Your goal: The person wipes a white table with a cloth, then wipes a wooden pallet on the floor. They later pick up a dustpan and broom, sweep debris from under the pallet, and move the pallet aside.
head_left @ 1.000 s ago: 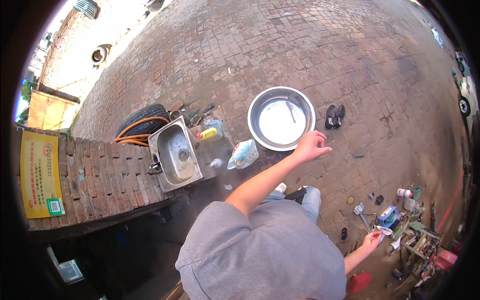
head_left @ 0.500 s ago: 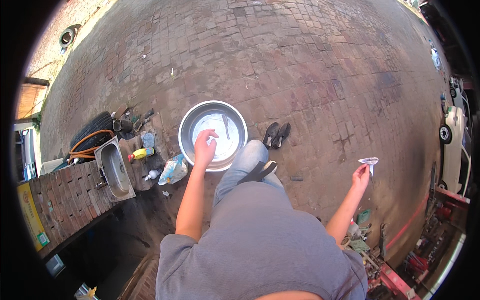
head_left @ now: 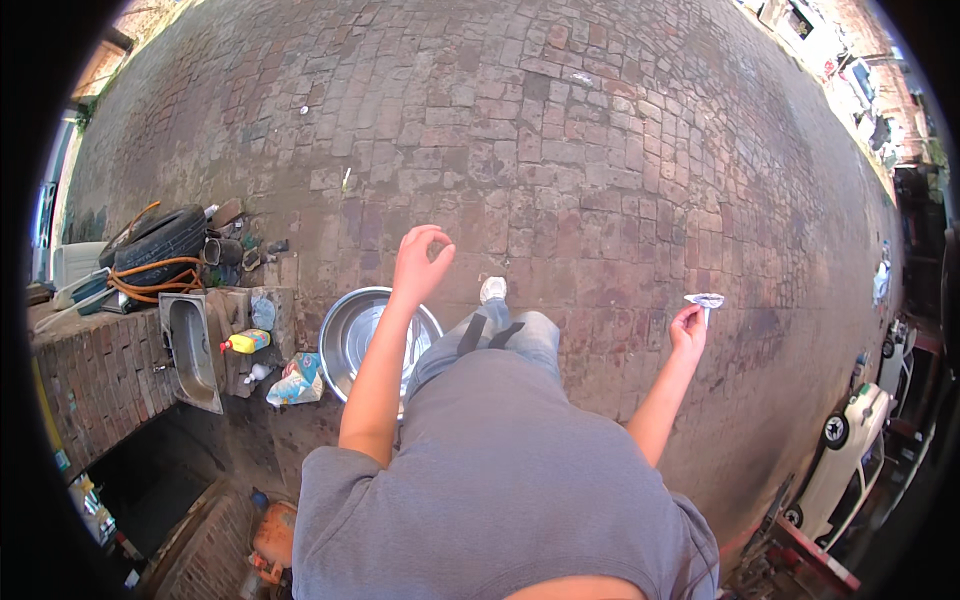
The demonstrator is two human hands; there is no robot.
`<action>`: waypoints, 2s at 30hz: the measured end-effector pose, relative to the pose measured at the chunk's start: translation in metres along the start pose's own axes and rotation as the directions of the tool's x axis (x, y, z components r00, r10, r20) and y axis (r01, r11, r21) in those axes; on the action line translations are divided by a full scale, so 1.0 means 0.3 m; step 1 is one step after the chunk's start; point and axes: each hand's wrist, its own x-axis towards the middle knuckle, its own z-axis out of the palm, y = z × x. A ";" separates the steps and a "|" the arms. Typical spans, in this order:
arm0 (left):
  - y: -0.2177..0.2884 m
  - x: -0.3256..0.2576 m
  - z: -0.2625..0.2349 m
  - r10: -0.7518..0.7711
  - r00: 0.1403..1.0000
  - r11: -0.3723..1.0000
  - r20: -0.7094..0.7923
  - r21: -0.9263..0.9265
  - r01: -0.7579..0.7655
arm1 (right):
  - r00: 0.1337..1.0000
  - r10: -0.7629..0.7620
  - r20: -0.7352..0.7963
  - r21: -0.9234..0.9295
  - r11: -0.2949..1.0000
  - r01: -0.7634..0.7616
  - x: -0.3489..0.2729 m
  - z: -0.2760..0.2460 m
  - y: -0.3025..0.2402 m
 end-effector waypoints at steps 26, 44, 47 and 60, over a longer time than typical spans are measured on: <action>-0.490 2.140 -0.483 -0.579 0.609 0.740 -0.542 -0.034 0.672 | 0.808 0.450 0.382 -0.444 0.855 -0.266 1.147 2.839 2.585; -0.864 4.508 -1.167 -0.066 0.930 0.981 -0.362 0.146 0.126 | 0.991 0.046 0.124 -0.397 0.918 0.007 1.628 3.735 3.645; -0.957 4.768 -1.277 -0.334 0.877 0.903 -0.346 0.148 0.403 | 0.996 0.042 0.081 -0.409 0.912 -0.006 1.716 4.026 3.999; -1.482 5.686 -1.841 -0.479 0.680 0.798 -0.554 0.048 0.601 | 0.758 0.533 0.376 -0.529 0.795 -0.296 1.669 5.229 5.580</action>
